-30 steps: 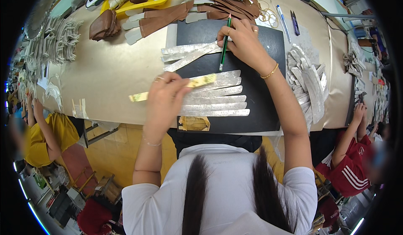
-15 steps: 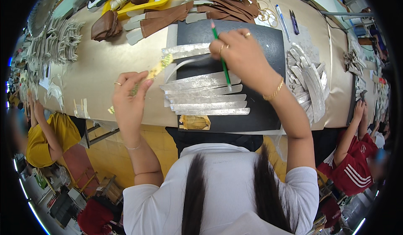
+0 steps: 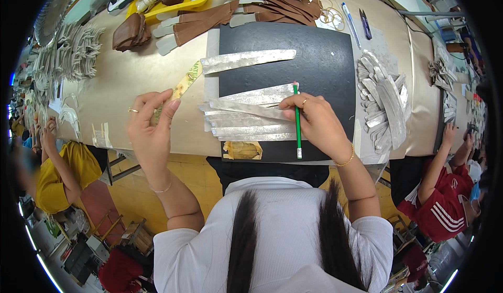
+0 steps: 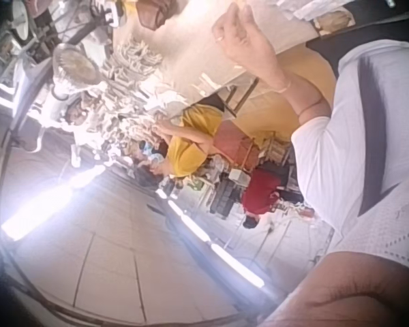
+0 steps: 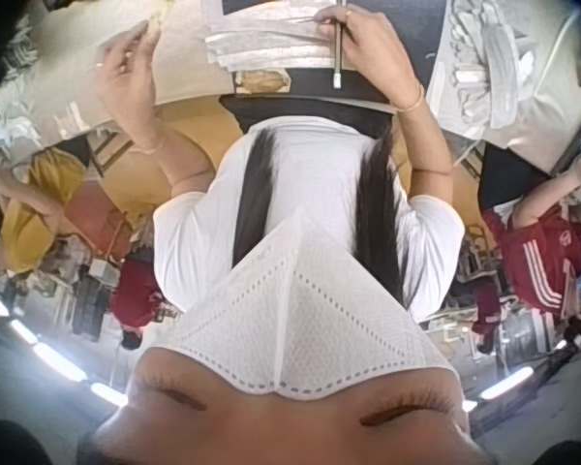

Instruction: The person measures and marks multiple white fabric strips using a ruler and a green pencil. She aligns the ruler on each strip, draws lines, and then stacks the marked pieces on the table.

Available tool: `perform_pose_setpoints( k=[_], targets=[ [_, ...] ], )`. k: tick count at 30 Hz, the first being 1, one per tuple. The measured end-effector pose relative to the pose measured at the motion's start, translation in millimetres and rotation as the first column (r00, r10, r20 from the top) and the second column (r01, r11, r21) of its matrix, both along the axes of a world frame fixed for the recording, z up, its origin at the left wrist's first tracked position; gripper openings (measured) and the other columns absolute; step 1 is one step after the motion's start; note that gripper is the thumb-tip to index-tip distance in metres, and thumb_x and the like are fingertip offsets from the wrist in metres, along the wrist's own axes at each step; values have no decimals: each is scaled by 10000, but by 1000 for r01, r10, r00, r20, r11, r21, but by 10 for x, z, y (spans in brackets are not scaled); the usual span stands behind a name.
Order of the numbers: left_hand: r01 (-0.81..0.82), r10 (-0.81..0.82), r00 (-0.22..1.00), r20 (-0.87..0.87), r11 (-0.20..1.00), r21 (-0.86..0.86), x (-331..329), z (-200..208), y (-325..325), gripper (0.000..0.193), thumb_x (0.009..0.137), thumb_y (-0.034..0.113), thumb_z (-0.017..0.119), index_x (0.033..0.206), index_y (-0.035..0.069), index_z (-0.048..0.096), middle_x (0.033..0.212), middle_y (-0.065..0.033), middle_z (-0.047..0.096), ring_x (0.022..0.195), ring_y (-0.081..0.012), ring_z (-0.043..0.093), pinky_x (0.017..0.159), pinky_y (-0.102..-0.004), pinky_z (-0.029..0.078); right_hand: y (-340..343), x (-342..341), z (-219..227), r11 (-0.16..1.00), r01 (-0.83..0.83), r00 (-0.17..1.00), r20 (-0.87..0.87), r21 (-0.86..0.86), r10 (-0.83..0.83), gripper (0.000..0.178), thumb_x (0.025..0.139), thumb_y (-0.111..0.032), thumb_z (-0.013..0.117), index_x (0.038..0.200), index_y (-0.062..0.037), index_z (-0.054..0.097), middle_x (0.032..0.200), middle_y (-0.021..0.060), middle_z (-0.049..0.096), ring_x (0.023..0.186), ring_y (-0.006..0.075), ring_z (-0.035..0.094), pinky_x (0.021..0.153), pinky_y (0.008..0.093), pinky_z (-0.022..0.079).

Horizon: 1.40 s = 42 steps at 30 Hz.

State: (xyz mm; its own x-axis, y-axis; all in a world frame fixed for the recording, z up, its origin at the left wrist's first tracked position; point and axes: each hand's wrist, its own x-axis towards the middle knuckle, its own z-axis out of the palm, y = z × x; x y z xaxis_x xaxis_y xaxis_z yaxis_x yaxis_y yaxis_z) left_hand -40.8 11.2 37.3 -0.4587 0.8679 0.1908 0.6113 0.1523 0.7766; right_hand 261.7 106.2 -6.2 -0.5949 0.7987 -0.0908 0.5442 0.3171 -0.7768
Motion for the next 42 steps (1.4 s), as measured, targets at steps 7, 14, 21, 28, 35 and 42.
perform_pose_setpoints(
  k=[7,14,21,28,35,42],
  targets=[
    [-7,9,997,71,999,-38,60,-16,26,185,894,69,793,1066,4,773,972,-45,636,769,-97,560,604,-240,442,-26,-25,22,990,-109,972,221,92,86,115,955,-167,672,997,-104,758,835,73,648,776,252,609,862,372,379],
    [85,-77,992,97,993,-84,184,-92,-4,187,877,47,787,1058,2,770,975,-70,645,839,-148,601,684,-273,481,-92,-183,-130,939,-138,981,174,314,86,100,885,-175,746,983,-153,753,825,17,609,818,208,580,870,364,328],
    [474,-476,879,-7,876,-94,702,-424,68,205,840,62,800,1037,10,775,966,-86,646,860,-205,624,736,-313,513,-16,154,20,829,250,953,23,500,-301,216,849,-185,798,1044,-122,728,947,51,671,921,256,605,903,375,354],
    [476,-478,870,-125,878,-47,969,-604,222,194,824,55,801,1012,14,774,920,-93,622,859,-252,596,745,-352,500,-116,412,-71,847,377,914,0,374,-406,187,887,-167,772,1057,-108,722,974,50,669,946,246,600,895,375,359],
    [465,-468,869,-159,883,-63,1015,-662,248,199,813,57,810,1005,16,777,913,-88,617,866,-254,581,749,-362,494,-141,403,-139,849,368,923,-37,378,-383,180,893,-172,764,1065,-133,727,929,14,632,882,220,554,863,373,328],
    [457,-460,867,-191,887,-63,1043,-680,243,198,805,60,816,997,21,781,912,-82,622,865,-251,575,750,-364,497,-133,404,-127,851,372,923,-48,370,-383,178,896,-171,761,1066,-133,725,929,17,624,880,219,552,875,375,323]
  ],
)
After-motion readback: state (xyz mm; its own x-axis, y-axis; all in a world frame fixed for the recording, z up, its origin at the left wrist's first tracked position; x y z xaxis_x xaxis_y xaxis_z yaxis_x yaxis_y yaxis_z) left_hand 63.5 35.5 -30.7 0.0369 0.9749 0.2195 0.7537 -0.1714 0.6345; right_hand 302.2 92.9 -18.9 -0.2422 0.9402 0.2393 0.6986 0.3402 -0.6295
